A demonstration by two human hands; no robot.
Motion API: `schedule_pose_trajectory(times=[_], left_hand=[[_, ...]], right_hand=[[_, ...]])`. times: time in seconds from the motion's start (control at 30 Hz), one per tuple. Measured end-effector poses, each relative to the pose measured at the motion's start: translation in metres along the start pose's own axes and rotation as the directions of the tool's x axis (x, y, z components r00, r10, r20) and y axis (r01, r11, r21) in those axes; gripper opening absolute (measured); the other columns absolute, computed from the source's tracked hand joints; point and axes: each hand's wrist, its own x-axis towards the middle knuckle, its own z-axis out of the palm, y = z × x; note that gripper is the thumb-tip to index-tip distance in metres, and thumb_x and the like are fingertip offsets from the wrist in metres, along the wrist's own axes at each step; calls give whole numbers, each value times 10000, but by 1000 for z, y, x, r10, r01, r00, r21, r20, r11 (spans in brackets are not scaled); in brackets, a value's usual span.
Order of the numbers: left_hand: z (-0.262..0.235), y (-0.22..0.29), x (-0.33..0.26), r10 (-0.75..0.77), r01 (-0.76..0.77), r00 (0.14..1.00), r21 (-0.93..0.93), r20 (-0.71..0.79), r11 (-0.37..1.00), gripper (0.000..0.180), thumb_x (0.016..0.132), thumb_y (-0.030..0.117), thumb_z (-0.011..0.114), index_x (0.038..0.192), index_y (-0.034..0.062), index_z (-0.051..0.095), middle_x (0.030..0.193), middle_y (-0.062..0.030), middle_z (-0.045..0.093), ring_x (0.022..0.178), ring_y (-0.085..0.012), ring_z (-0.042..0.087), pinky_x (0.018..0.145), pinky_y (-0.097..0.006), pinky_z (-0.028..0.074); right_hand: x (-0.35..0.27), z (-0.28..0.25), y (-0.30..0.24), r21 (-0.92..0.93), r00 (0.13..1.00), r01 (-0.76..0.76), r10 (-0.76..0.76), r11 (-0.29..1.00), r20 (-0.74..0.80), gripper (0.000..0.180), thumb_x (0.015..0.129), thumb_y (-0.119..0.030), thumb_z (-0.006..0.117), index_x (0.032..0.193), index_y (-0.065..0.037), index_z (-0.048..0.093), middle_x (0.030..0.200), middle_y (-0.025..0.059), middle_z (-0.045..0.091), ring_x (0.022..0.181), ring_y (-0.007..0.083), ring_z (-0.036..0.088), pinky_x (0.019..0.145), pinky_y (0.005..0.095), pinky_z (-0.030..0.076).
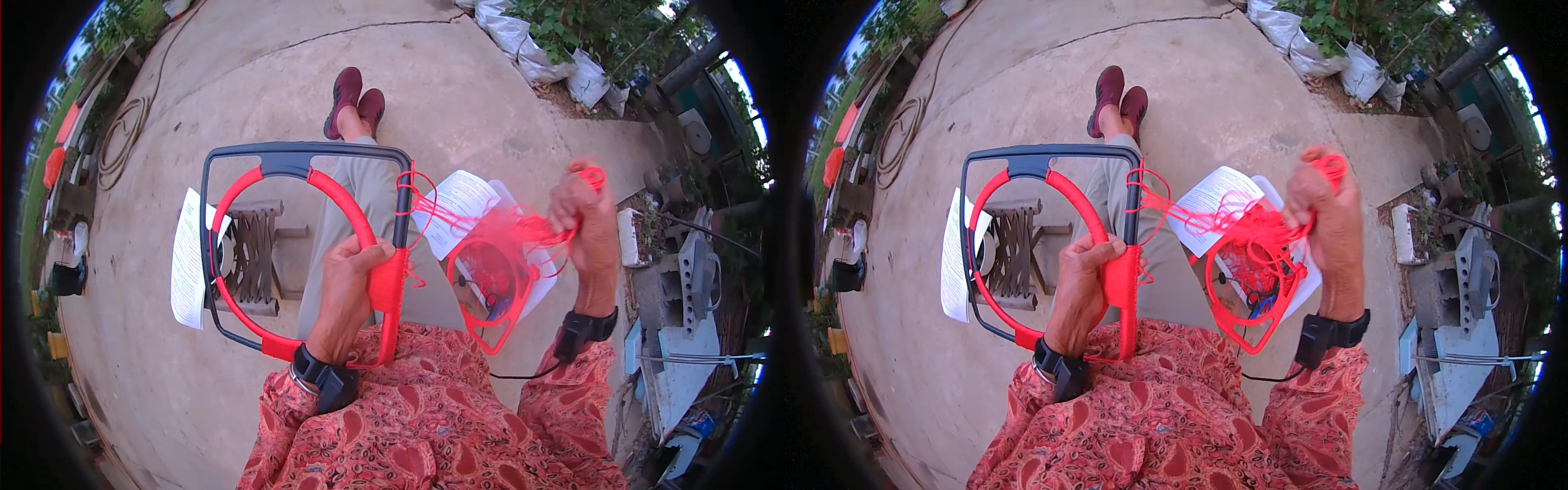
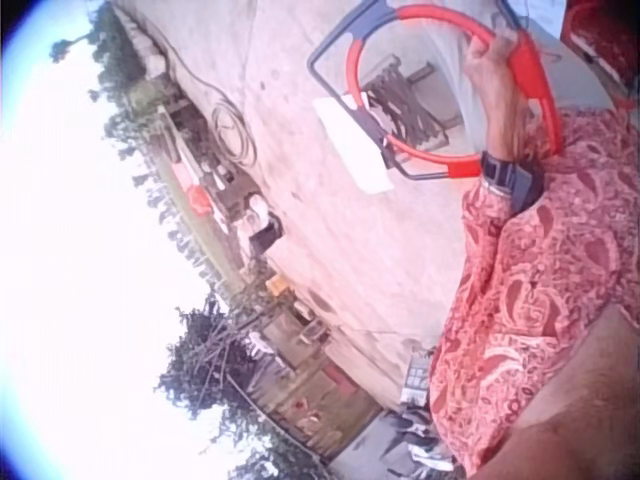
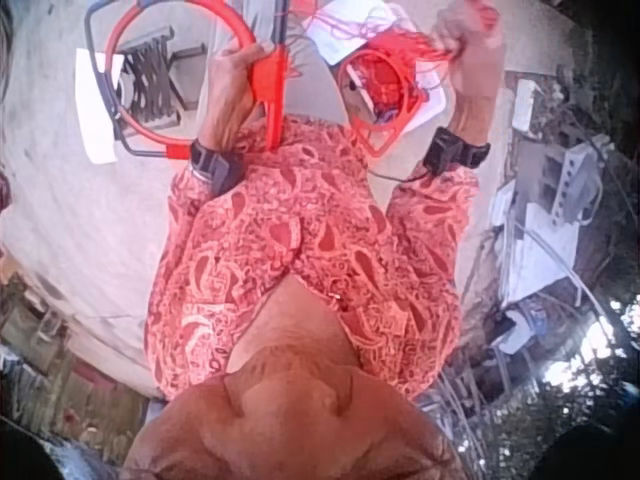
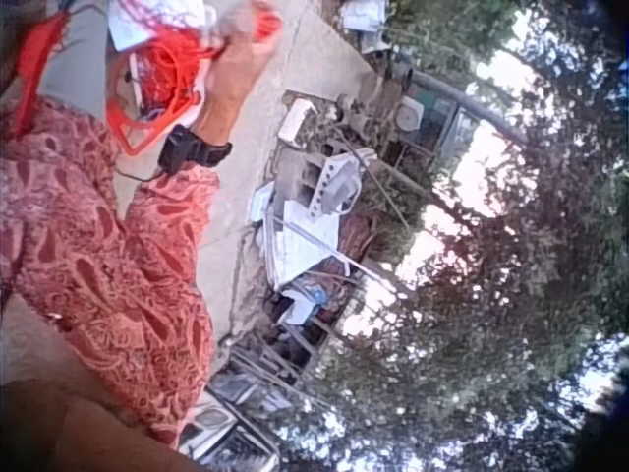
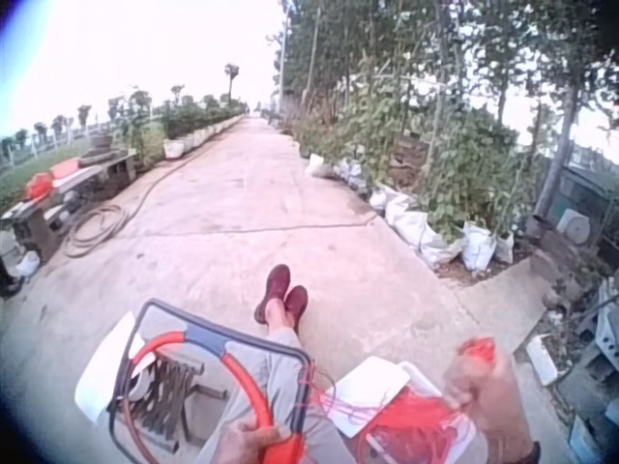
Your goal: Wrapping a red cord or string tightly around the edge of a red and black circular plastic frame.
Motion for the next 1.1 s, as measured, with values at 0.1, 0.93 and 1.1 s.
schedule_pose_trajectory(times=[0.1,0.93,1.1], left_hand=[[-1,-1,-3,18,-18,1000,32,-1,999,63,817,-14,580,864,-55,586,792,-166,652,686,-257,670,664,-352,559],[-2,-16,2,90,-91,996,47,9,995,80,787,-37,621,866,-48,617,779,-114,653,650,-203,653,648,-308,548],[-2,-15,2,89,-88,996,39,-12,995,91,786,-31,629,874,-47,621,778,-97,652,655,-182,644,645,-300,544]], right_hand=[[-9,11,26,-118,992,-119,122,986,18,173,847,-131,642,980,-47,569,635,-39,472,486,48,417,443,210,354],[-13,72,99,71,910,-361,334,930,245,262,849,-142,679,1054,-2,595,691,-28,535,563,39,459,501,195,372],[-14,67,94,-21,932,-306,304,952,200,219,830,-134,701,983,-20,593,659,-29,526,508,39,431,462,192,343]])
